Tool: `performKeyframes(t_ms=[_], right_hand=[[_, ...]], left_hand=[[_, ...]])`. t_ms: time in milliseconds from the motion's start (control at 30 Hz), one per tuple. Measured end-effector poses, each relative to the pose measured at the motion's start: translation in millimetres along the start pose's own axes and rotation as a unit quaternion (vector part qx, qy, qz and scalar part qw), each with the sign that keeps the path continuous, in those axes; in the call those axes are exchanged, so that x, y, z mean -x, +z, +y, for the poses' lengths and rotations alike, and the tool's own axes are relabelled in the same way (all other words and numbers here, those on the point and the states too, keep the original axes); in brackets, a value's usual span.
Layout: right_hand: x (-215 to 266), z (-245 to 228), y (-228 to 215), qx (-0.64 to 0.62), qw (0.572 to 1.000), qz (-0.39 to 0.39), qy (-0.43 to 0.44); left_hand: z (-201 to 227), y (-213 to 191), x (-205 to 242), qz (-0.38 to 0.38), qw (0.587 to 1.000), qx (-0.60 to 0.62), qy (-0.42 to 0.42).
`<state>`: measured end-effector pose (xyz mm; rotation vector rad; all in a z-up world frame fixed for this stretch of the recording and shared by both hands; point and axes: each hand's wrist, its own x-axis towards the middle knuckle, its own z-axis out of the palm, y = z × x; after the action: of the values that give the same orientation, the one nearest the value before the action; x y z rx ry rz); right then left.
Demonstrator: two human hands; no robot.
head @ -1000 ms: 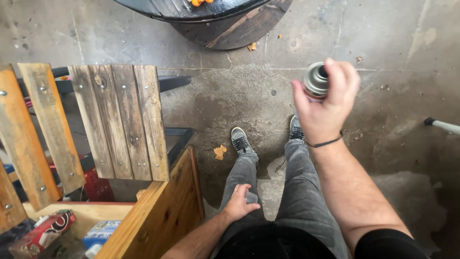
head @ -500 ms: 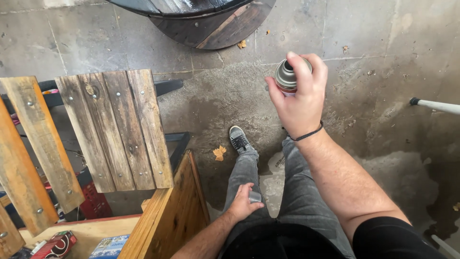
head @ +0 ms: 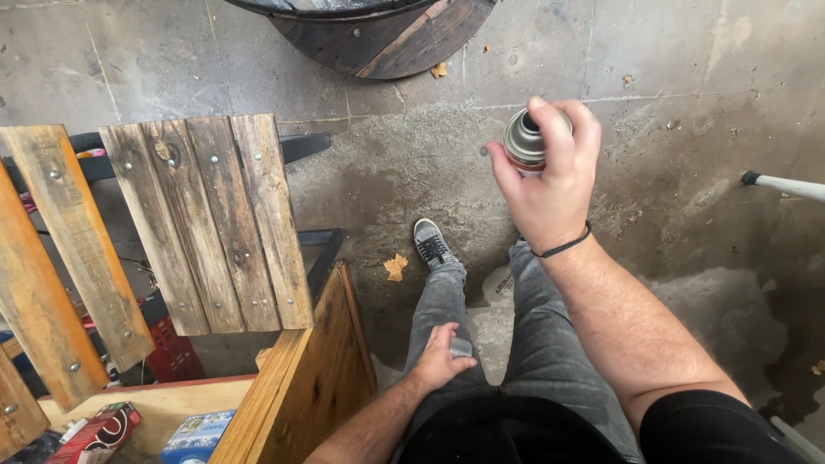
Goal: Arranging decorative items on a wooden spool table and applying a spray coating
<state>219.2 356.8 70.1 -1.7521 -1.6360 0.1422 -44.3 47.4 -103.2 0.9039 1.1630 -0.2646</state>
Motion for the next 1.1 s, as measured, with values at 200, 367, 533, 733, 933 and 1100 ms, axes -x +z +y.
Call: performKeyframes(t_ms=[200, 367, 533, 733, 933, 1100], right_hand=[[1, 26, -18, 0.01, 0.998, 0.038, 0.045], [5, 44, -32, -0.011, 1.0, -0.003, 0.0], [-2, 59, -40, -0.064, 0.997, 0.0, -0.029], [-11, 119, -47, -0.087, 0.996, 0.014, -0.033], [-22, 194, -83, -0.112, 0.992, 0.022, -0.055], [-3, 254, -105, -0.118, 0.992, -0.042, -0.018]], left_hand=[[5, 3, -3, 0.013, 1.0, -0.016, -0.004], [4, 11, -14, 0.07, 0.996, -0.036, 0.045], [30, 13, -19, 0.119, 0.989, -0.038, 0.073], [114, 1, -44, 0.189, 0.973, -0.033, 0.126], [291, -28, -66, 0.218, 0.953, -0.146, 0.151], [414, -41, -71, 0.246, 0.935, -0.197, 0.163]])
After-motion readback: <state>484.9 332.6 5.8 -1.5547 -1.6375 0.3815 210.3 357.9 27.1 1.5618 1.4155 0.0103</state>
